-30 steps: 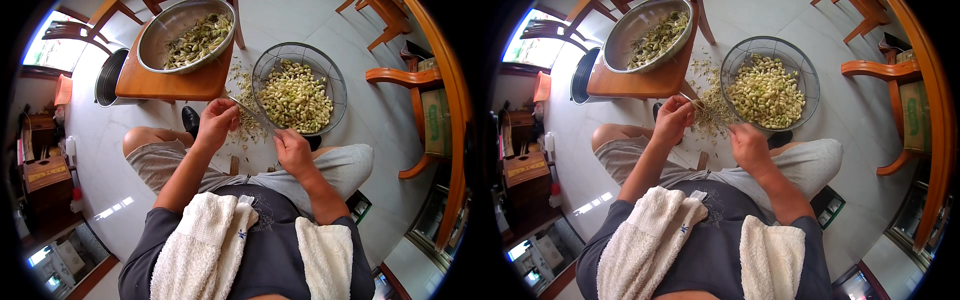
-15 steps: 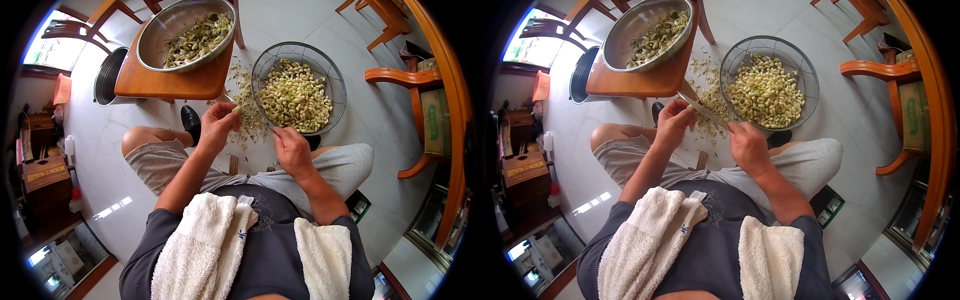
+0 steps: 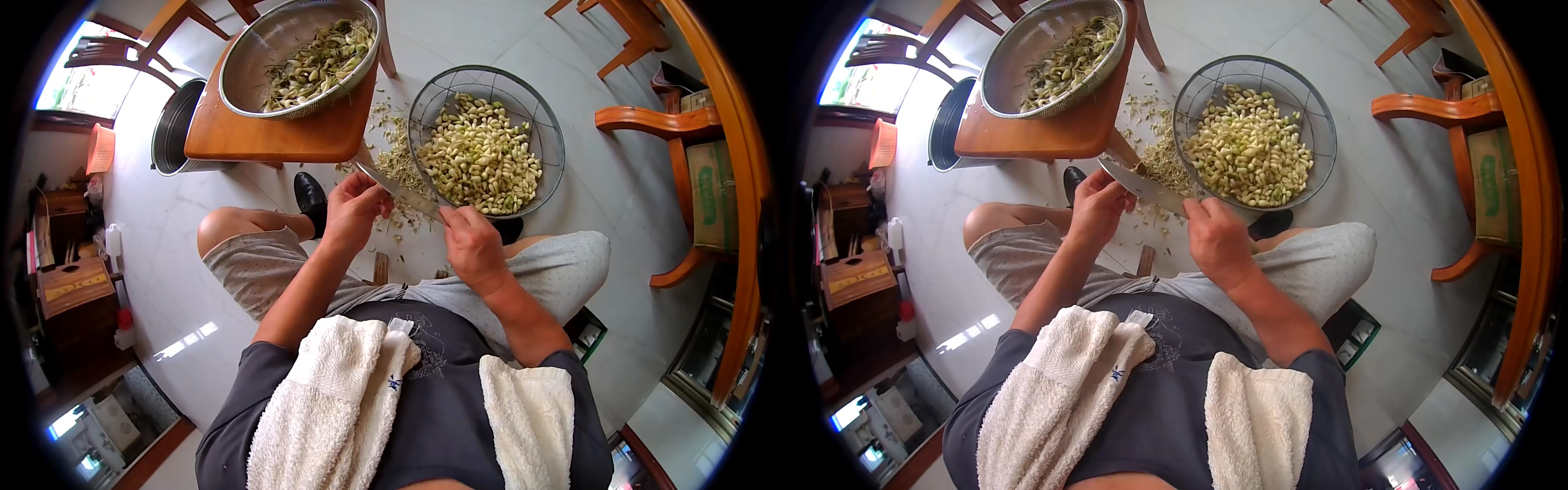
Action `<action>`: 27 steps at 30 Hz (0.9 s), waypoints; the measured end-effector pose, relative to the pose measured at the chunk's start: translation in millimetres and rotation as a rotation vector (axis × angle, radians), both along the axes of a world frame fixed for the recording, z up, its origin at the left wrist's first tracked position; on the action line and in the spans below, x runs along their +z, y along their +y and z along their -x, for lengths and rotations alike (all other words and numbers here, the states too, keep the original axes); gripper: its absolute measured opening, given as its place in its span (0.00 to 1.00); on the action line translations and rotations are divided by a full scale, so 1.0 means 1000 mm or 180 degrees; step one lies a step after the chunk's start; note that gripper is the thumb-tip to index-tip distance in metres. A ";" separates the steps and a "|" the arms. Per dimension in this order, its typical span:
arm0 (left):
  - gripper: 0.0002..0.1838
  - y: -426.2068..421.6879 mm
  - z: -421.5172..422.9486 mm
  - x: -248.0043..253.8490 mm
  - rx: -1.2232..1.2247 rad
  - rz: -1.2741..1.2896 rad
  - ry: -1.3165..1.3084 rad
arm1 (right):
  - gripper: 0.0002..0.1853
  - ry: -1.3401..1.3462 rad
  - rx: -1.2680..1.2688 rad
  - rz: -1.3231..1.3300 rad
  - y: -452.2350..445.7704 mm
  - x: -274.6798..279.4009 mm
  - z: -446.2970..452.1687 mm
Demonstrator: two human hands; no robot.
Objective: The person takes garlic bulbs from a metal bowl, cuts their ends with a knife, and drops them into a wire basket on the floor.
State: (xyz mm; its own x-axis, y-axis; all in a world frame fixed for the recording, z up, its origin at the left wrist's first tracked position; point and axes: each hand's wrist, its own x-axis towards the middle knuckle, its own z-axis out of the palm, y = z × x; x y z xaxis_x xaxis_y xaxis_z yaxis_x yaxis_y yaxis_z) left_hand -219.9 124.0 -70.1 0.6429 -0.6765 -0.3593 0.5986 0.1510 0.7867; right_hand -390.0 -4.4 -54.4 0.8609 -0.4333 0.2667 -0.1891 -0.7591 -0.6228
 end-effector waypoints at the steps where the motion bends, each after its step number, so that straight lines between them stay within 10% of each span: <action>1: 0.03 0.001 0.000 0.001 0.0001 0.0007 -0.0021 | 0.12 0.0003 -0.0013 -0.0002 0.001 -0.001 0.000; 14: 0.06 -0.014 -0.002 0.021 -0.0190 0.0073 -0.0636 | 0.07 0.1636 0.0109 -0.0503 -0.013 -0.036 0.002; 21: 0.26 -0.110 0.003 0.049 -0.0991 -0.0602 -0.1145 | 0.08 0.1750 0.0464 -0.0617 -0.008 -0.059 0.002; 27: 0.14 -0.111 -0.063 0.103 -0.1111 -0.0978 -0.2467 | 0.10 0.1717 0.0428 -0.0721 -0.010 -0.049 0.003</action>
State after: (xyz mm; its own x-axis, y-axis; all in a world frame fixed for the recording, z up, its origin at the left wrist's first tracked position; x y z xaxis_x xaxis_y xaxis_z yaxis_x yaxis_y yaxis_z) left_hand -156.5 13.0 32.6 0.5561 -0.8241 -0.1079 -0.1438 -0.2233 0.9641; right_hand -393.5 -14.7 -103.1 0.9002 -0.3063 -0.3094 -0.4351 -0.6578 -0.6148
